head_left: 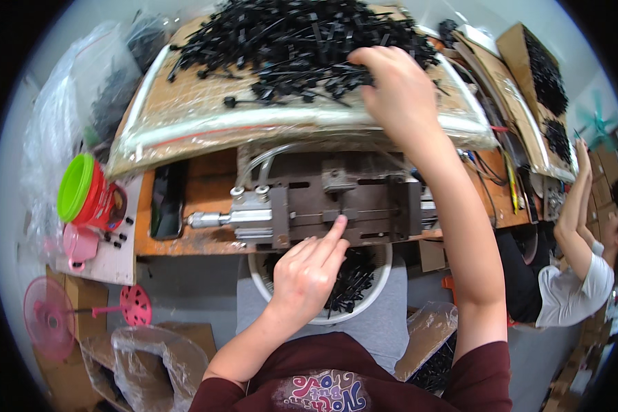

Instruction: The person is assembling small black plastic components using a pneumatic assembly machine.

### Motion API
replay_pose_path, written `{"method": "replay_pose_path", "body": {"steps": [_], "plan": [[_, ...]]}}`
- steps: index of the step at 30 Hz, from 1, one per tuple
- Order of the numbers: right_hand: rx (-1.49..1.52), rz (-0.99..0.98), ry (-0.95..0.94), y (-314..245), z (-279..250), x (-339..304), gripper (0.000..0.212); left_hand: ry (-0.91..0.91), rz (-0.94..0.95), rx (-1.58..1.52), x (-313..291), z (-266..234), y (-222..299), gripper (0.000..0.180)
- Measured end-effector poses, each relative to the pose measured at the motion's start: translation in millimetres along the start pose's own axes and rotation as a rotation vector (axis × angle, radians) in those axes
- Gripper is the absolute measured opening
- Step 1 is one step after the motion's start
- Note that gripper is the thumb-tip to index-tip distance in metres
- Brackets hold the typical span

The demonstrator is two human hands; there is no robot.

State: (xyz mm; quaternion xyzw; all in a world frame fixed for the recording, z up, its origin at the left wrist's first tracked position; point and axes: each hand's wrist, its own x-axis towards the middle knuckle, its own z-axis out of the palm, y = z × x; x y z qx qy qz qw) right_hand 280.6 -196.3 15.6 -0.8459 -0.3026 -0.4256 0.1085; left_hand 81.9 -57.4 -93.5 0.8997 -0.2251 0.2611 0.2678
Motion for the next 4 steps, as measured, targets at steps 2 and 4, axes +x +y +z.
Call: {"method": "replay_pose_path", "body": {"steps": [2, 4], "plan": [[-0.097, -0.088, -0.096, 7.7, 15.0, 14.7, 0.014, 0.004, 0.012, 0.071, 1.4, 4.2, 2.7, 0.026], [-0.122, -0.022, -0.504, -0.5, 11.3, 31.3, 0.039, -0.088, -0.036, 0.079, 5.0, 0.2, 5.9, 0.028]]}}
